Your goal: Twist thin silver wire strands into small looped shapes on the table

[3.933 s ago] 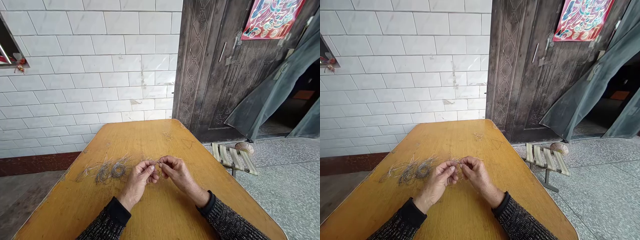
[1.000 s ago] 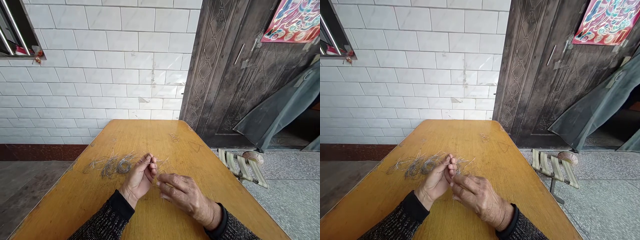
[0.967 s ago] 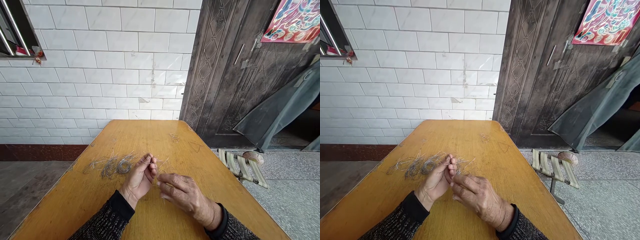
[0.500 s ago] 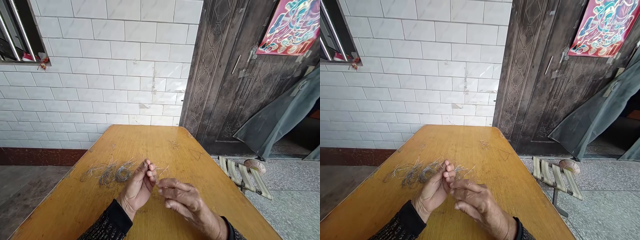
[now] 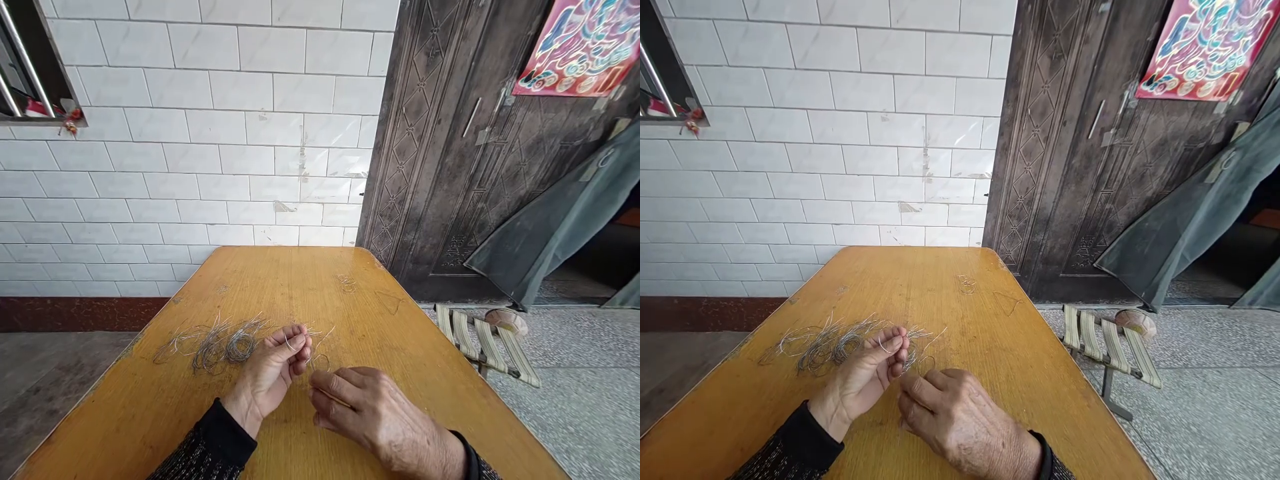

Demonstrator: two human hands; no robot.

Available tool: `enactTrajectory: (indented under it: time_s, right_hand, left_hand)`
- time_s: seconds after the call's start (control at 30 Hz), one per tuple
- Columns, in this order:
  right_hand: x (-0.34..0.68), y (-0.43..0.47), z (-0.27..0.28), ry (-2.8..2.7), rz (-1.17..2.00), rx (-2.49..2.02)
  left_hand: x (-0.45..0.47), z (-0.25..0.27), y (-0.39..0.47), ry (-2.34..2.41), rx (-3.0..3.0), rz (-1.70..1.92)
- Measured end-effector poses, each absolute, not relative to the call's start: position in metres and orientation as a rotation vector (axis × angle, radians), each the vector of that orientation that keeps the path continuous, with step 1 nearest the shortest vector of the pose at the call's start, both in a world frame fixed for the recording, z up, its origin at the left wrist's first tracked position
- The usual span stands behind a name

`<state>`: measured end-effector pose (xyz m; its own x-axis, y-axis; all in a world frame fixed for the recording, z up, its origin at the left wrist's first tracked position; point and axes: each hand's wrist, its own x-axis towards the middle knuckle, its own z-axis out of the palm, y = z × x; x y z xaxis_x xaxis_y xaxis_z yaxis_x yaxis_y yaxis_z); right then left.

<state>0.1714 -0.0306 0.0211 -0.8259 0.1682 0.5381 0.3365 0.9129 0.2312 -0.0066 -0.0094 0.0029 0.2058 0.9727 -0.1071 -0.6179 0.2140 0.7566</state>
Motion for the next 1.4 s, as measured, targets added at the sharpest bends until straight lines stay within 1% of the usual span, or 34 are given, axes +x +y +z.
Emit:
enactTrajectory:
  time_s: [0.17,0.3,0.37,0.47,0.63,0.7,0.77,0.93,1.1,1.2,1.3,1.4]
  right_hand:
    - [0.171,-0.028,0.015,-2.489,-0.379,-0.370]
    - [0.169,-0.023,0.012,-2.369,-0.171,-0.360]
    - [0.170,-0.023,0.014,-2.305,0.031,-0.320]
    - [0.173,-0.024,0.017,-2.199,0.449,-0.300]
    - [0.174,-0.019,0.009,-1.737,1.136,-0.338]
    - [0.170,-0.016,0.005,-1.575,1.344,-0.367]
    - [0.166,-0.014,0.003,-1.435,1.466,-0.431]
    - [0.160,-0.015,0.007,-1.189,1.578,-0.560]
    - [0.159,-0.016,0.009,-0.994,1.661,-0.557]
    - [0.159,-0.014,0.009,-0.976,1.695,-0.514]
    - [0.159,-0.012,0.008,-1.084,1.639,-0.505]
    - [0.161,-0.013,0.006,-1.287,1.439,-0.590]
  left_hand:
    - [-0.009,0.004,-0.007,0.631,0.619,1.265]
    - [-0.010,0.003,-0.005,0.523,0.557,1.306]
    - [-0.010,0.004,-0.006,0.438,0.546,1.318]
    - [-0.009,0.008,-0.009,0.301,0.564,1.317]
    - [-0.005,0.016,-0.019,0.183,0.590,1.256]
    - [-0.004,0.016,-0.022,0.169,0.602,1.212]
    - [-0.003,0.014,-0.023,0.176,0.613,1.148]
    - [0.001,0.004,-0.020,0.252,0.652,1.038]
    - [0.006,-0.002,-0.019,0.297,0.653,1.032]
    - [0.008,-0.005,-0.019,0.330,0.675,0.998]
    - [0.007,-0.006,-0.019,0.323,0.753,0.991]
    - [0.005,-0.006,-0.018,0.305,0.807,0.988]
